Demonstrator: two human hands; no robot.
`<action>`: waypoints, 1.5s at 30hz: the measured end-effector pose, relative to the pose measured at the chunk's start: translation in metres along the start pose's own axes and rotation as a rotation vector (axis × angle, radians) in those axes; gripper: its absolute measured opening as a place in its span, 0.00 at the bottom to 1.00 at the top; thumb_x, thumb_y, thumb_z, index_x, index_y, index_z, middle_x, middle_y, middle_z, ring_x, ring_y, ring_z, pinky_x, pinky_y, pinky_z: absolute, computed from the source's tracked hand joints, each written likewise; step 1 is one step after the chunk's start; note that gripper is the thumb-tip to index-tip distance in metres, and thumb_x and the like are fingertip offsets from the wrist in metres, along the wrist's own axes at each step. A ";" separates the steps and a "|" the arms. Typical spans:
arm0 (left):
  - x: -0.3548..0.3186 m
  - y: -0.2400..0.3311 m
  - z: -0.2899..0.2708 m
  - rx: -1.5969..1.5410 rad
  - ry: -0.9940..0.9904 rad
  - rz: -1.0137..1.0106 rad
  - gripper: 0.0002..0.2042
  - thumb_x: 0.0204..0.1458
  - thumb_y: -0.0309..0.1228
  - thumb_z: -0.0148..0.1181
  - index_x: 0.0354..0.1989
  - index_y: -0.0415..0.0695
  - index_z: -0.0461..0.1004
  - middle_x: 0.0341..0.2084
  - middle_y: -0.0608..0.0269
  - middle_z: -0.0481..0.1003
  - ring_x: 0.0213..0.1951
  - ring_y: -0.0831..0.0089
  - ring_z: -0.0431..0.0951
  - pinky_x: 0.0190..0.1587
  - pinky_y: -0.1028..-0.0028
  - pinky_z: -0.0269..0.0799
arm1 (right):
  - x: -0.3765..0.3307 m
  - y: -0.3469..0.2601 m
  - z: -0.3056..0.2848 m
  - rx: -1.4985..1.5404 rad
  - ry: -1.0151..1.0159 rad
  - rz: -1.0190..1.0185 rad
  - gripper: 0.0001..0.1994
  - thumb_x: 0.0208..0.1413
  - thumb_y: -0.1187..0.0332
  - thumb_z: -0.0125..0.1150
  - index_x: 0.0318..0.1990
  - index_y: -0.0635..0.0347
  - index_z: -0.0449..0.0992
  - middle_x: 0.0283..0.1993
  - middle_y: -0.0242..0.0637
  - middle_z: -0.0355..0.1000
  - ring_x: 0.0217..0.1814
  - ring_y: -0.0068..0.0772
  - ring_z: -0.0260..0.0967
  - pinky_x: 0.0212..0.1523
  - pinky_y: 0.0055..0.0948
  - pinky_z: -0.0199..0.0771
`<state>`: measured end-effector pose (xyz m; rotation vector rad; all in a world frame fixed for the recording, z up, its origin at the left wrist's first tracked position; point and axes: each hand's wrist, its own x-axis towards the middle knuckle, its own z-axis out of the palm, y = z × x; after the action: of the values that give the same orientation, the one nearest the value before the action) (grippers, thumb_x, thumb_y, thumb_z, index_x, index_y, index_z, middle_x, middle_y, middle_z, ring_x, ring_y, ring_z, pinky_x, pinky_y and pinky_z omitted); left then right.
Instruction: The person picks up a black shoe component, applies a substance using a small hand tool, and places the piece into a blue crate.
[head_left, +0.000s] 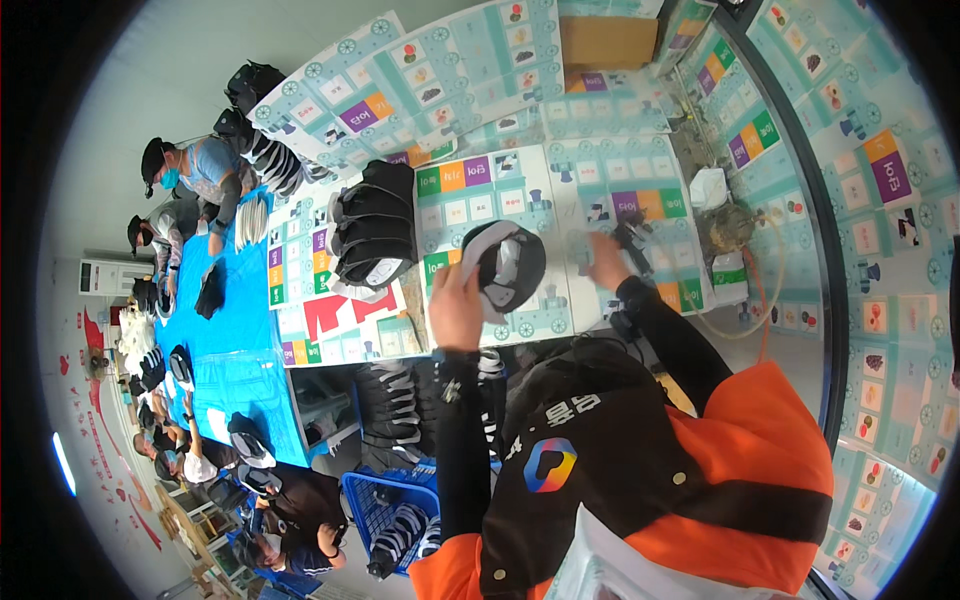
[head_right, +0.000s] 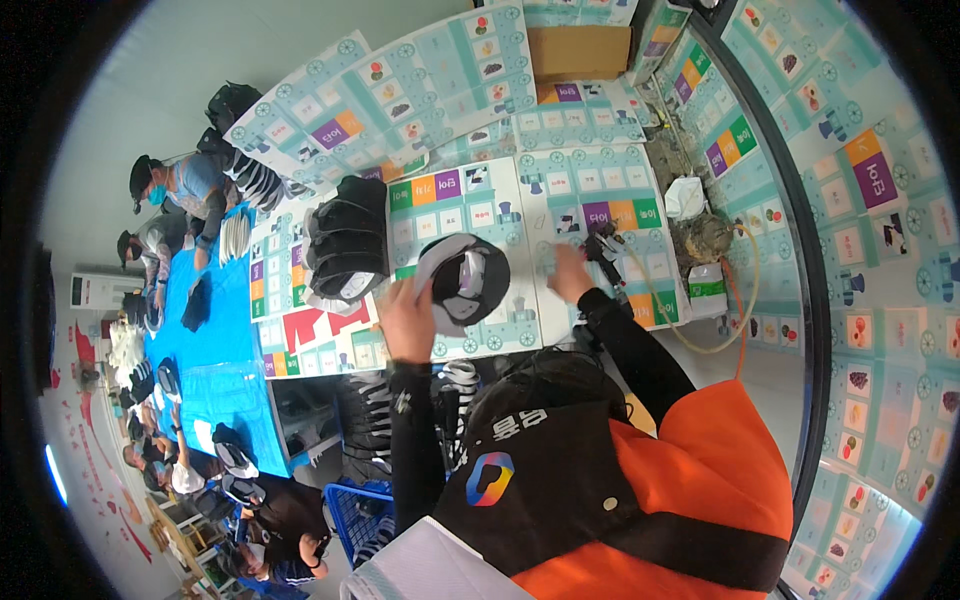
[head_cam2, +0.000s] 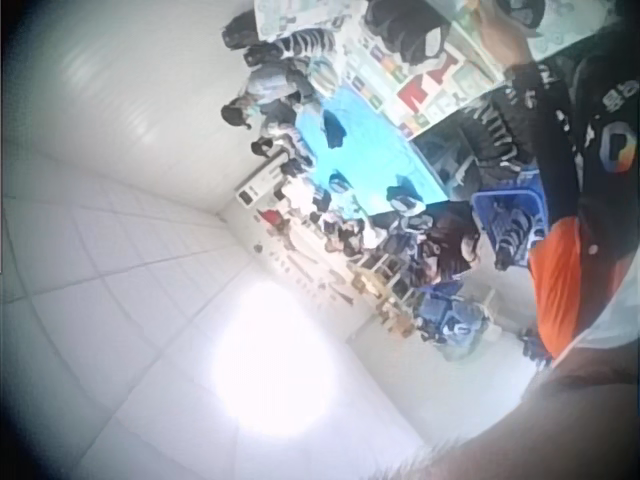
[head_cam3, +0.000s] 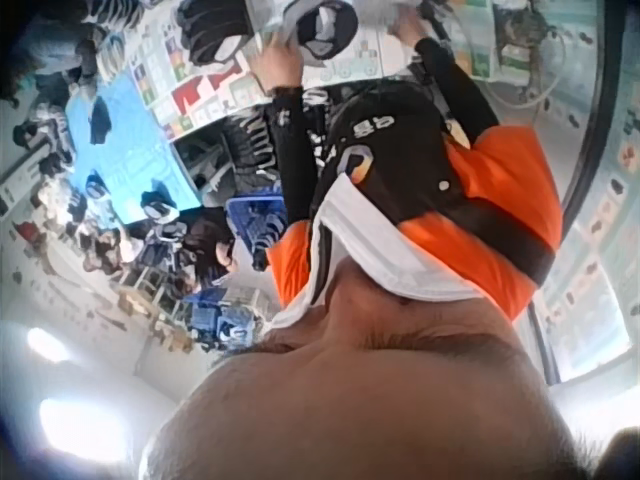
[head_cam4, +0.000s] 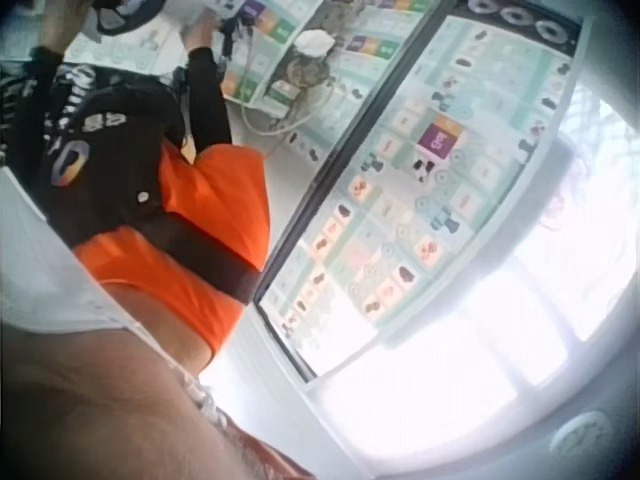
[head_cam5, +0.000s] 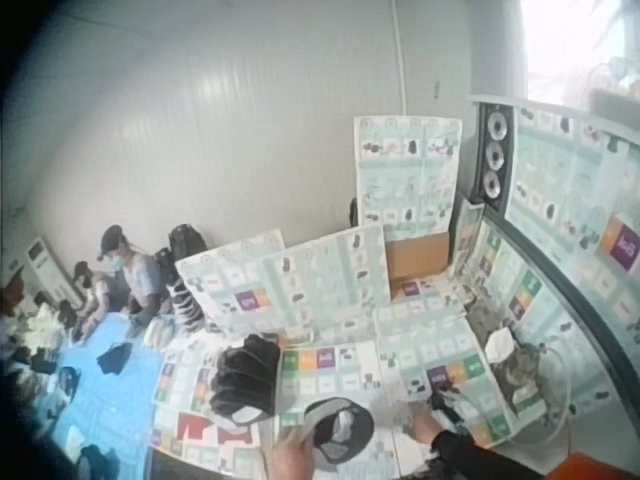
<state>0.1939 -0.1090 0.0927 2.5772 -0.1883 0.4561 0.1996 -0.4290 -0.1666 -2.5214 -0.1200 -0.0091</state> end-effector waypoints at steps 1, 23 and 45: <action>0.000 0.002 0.015 0.000 -0.058 -0.029 0.08 0.60 0.33 0.61 0.43 0.43 0.78 0.38 0.50 0.77 0.36 0.44 0.80 0.37 0.53 0.76 | 0.007 0.004 -0.015 -0.196 -0.091 0.196 0.39 0.45 0.71 0.69 0.66 0.70 0.60 0.65 0.59 0.60 0.71 0.67 0.52 0.71 0.52 0.57; 0.009 0.020 0.109 -0.031 -0.358 -0.037 0.11 0.57 0.35 0.63 0.45 0.44 0.79 0.37 0.48 0.78 0.39 0.44 0.80 0.42 0.53 0.77 | -0.015 -0.066 -0.071 0.862 -0.501 0.495 0.13 0.55 0.71 0.57 0.46 0.66 0.78 0.30 0.39 0.80 0.31 0.30 0.79 0.22 0.32 0.78; -0.005 0.003 0.095 -0.057 -0.328 -0.063 0.10 0.57 0.35 0.63 0.44 0.46 0.80 0.38 0.50 0.78 0.39 0.44 0.79 0.41 0.52 0.77 | -0.015 -0.096 -0.060 0.391 -0.240 0.193 0.10 0.54 0.69 0.56 0.36 0.67 0.79 0.34 0.60 0.77 0.40 0.65 0.74 0.42 0.56 0.71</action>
<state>0.2157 -0.1600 0.0158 2.5782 -0.2289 0.0021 0.1770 -0.3875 -0.0625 -2.1243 0.0248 0.3611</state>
